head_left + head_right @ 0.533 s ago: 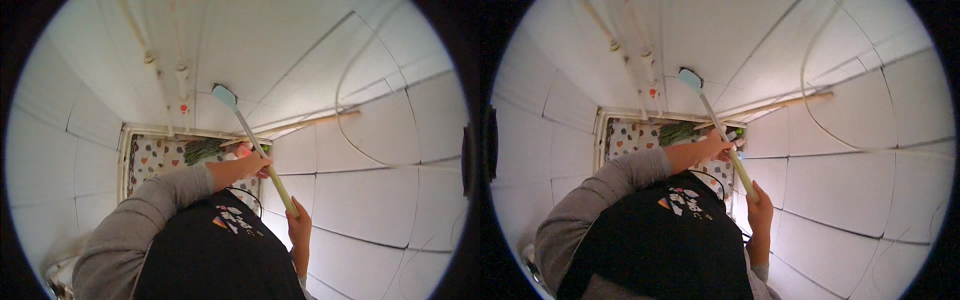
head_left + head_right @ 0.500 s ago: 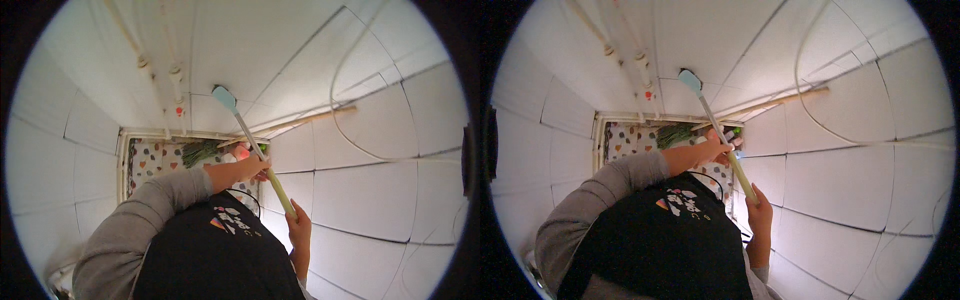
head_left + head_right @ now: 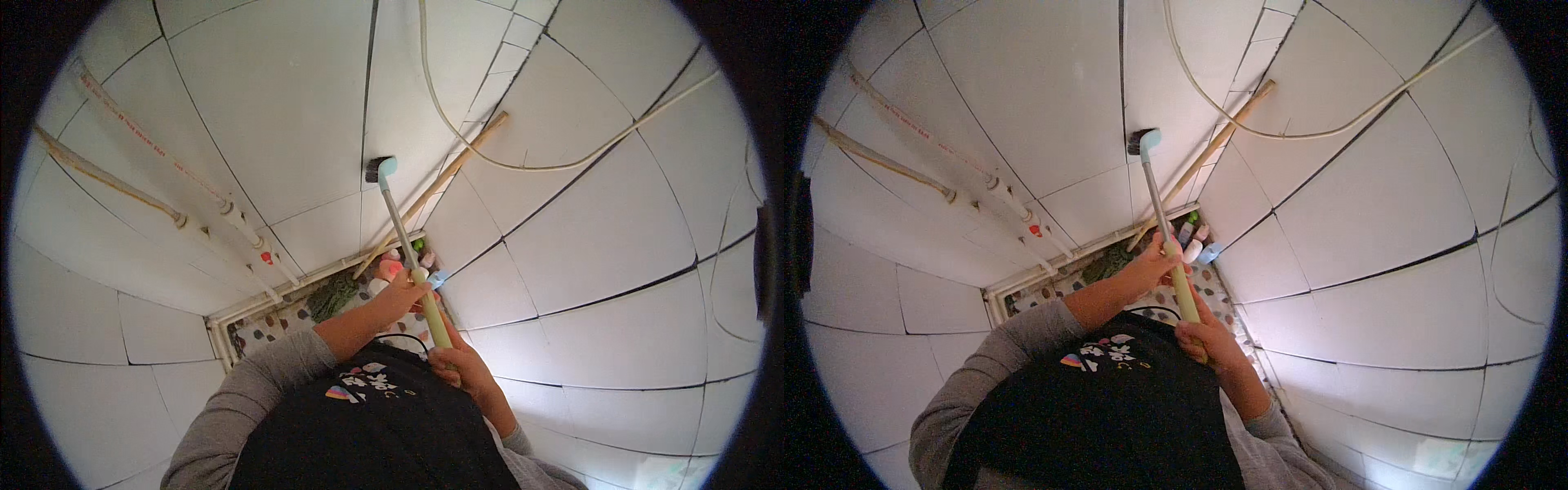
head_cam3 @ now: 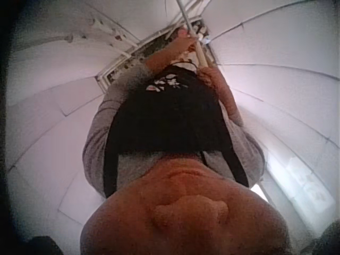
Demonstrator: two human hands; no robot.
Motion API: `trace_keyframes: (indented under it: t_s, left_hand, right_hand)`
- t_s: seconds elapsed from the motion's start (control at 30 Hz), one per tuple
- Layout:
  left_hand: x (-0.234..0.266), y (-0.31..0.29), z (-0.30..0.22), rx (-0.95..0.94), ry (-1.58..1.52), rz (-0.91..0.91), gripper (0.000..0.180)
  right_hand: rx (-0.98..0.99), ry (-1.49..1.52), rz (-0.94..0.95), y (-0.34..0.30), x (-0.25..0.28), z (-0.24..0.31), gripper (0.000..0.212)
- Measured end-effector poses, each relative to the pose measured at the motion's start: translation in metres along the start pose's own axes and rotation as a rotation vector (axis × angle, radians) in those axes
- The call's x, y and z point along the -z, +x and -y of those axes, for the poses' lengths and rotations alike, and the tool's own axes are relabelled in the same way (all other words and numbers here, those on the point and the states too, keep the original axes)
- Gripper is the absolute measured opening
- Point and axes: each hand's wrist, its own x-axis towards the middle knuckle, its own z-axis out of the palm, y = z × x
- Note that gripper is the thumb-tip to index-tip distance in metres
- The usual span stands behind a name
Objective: The person scrubs the tiled walls of a bathroom using a long-handled brush. They move around the room to reach different sections, including areas near the ceiling, pipes, and a water heater, and briefly rinse the brush head under the shower faucet.
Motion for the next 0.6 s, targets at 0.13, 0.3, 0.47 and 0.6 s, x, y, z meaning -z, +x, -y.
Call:
trace_keyframes:
  t_s: [0.13,0.3,0.47,0.6]
  left_hand:
    - [0.017,-0.013,-0.007,0.004,0.073,-0.035,0.033]
    - [0.034,-0.037,-0.024,-0.005,0.073,-0.08,0.04]
    - [0.031,-0.057,-0.023,-0.084,0.107,-0.165,0.04]
    - [0.024,-0.066,-0.031,-0.171,0.212,-0.158,0.038]
  right_hand:
    - [-0.012,0.199,0.11,0.02,-0.007,-0.011,0.07]
    - [-0.041,0.46,0.127,0.041,-0.016,-0.016,0.049]
    - [-0.131,0.754,0.179,0.071,0.009,-0.021,0.008]
    - [-0.186,0.943,0.376,0.049,-0.015,0.01,0.014]
